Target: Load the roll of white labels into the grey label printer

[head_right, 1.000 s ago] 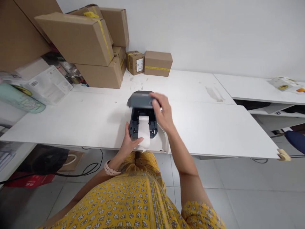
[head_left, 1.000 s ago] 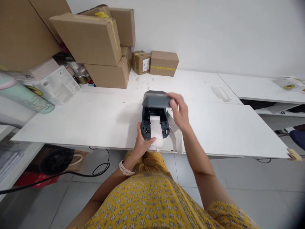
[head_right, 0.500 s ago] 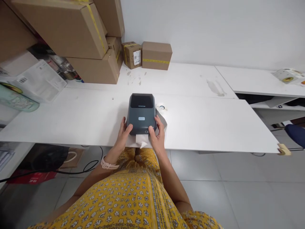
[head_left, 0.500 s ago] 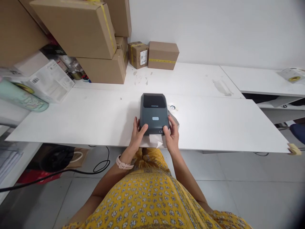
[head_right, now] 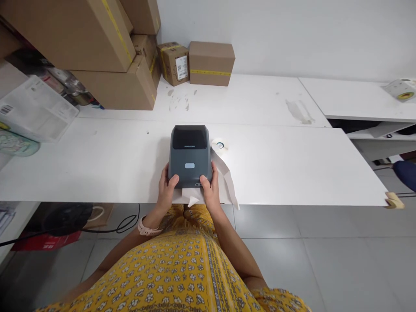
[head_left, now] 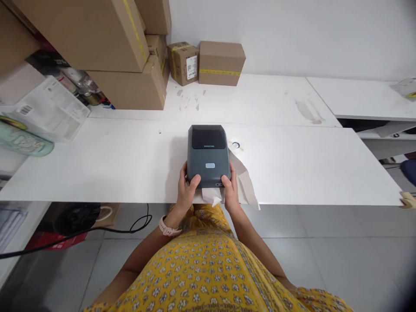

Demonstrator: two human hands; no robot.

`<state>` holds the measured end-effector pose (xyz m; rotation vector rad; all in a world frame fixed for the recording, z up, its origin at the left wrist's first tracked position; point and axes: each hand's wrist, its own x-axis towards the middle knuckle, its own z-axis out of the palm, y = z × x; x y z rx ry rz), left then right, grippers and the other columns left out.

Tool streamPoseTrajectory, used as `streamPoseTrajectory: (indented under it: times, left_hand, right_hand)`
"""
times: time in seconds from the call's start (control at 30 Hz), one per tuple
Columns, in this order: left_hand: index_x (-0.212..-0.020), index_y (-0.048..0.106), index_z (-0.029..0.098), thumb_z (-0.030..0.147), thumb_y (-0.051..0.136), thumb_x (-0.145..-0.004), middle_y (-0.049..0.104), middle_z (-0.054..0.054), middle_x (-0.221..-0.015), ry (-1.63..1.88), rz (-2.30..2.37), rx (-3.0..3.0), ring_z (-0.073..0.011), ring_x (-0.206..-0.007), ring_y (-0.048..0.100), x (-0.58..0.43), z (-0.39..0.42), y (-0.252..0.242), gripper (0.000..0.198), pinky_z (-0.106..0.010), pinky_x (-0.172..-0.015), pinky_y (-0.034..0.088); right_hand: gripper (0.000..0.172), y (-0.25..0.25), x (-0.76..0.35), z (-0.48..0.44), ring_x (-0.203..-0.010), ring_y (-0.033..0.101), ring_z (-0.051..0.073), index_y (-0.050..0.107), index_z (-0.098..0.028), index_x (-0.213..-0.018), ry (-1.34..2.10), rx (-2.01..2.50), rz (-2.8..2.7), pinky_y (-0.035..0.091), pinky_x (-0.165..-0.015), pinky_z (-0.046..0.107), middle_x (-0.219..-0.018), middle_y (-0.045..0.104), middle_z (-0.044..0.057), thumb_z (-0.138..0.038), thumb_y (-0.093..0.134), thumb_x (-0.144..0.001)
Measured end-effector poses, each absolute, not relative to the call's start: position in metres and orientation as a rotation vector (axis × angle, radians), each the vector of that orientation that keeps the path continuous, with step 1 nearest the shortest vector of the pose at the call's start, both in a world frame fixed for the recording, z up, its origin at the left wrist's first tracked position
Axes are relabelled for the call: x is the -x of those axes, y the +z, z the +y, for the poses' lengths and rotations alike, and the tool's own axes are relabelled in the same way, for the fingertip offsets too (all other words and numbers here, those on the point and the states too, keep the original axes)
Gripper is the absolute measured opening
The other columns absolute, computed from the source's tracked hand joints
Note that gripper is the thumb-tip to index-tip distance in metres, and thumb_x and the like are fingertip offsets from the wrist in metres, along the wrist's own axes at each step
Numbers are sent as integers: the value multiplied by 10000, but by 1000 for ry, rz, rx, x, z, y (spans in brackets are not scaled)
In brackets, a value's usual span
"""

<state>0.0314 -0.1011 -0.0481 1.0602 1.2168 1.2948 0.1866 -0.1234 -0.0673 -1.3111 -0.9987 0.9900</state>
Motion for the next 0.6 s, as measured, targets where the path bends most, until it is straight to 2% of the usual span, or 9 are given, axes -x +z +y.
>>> streamPoseTrajectory:
  times: [0.1, 0.27, 0.33, 0.37, 0.43, 0.5, 0.6]
  left_hand:
    - [-1429, 467, 218, 584, 684, -826, 526, -143, -1502, 1351, 1229, -1068, -318, -1391, 503, -35, -98, -50, 738, -465, -1146, 444]
    - [-1406, 467, 232, 553, 678, -842, 541, -137, -1466, 1298, 1210, -1132, -285, -1328, 541, -29, -105, -41, 683, -429, -1089, 466]
    - [-1343, 505, 235, 528, 664, -862, 582, -121, -1379, 1343, 1318, -1177, -249, -1232, 581, -22, -119, -37, 586, -387, -1022, 486]
    - [-1270, 542, 232, 522, 647, -875, 614, -105, -1289, 1401, 1402, -1193, -225, -1150, 598, -18, -128, -36, 501, -358, -966, 495]
    - [-984, 603, 219, 534, 593, -901, 641, -43, -967, 1409, 1496, -1200, -169, -880, 591, -14, -144, -35, 326, -298, -787, 485]
    - [-721, 552, 207, 581, 544, -906, 535, 5, -679, 1138, 1391, -1192, -132, -647, 487, -16, -153, -35, 417, -274, -618, 403]
    - [-574, 482, 207, 667, 480, -890, 360, 44, -479, 729, 1123, -1010, -93, -464, 305, -27, -150, -33, 558, -278, -495, 236]
  right_hand:
    - [658, -67, -184, -123, -1469, 445, 287, 302, -281, -1565, 943, 1302, -1041, 435, -1178, 519, -1618, 415, 122, -557, 468, -991]
    - [717, -72, -192, -118, -1488, 411, 310, 298, -274, -1574, 861, 1338, -1134, 426, -1177, 547, -1617, 408, 136, -608, 484, -967]
    - [740, -76, -197, -117, -1502, 389, 311, 266, -281, -1591, 847, 1346, -1180, 440, -1162, 554, -1631, 385, 138, -616, 481, -967]
    - [739, -78, -198, -116, -1509, 379, 308, 264, -284, -1594, 845, 1355, -1193, 443, -1159, 551, -1638, 374, 137, -615, 479, -969]
    - [721, -80, -199, -116, -1515, 371, 297, 292, -282, -1588, 843, 1368, -1190, 424, -1174, 544, -1643, 372, 128, -611, 476, -973]
    - [696, -79, -197, -118, -1498, 404, 284, 331, -277, -1573, 854, 1351, -1161, 394, -1198, 531, -1628, 406, 116, -602, 476, -975]
    - [697, -76, -193, -119, -1472, 445, 279, 363, -255, -1557, 896, 1311, -1091, 372, -1212, 522, -1605, 446, 119, -589, 505, -962]
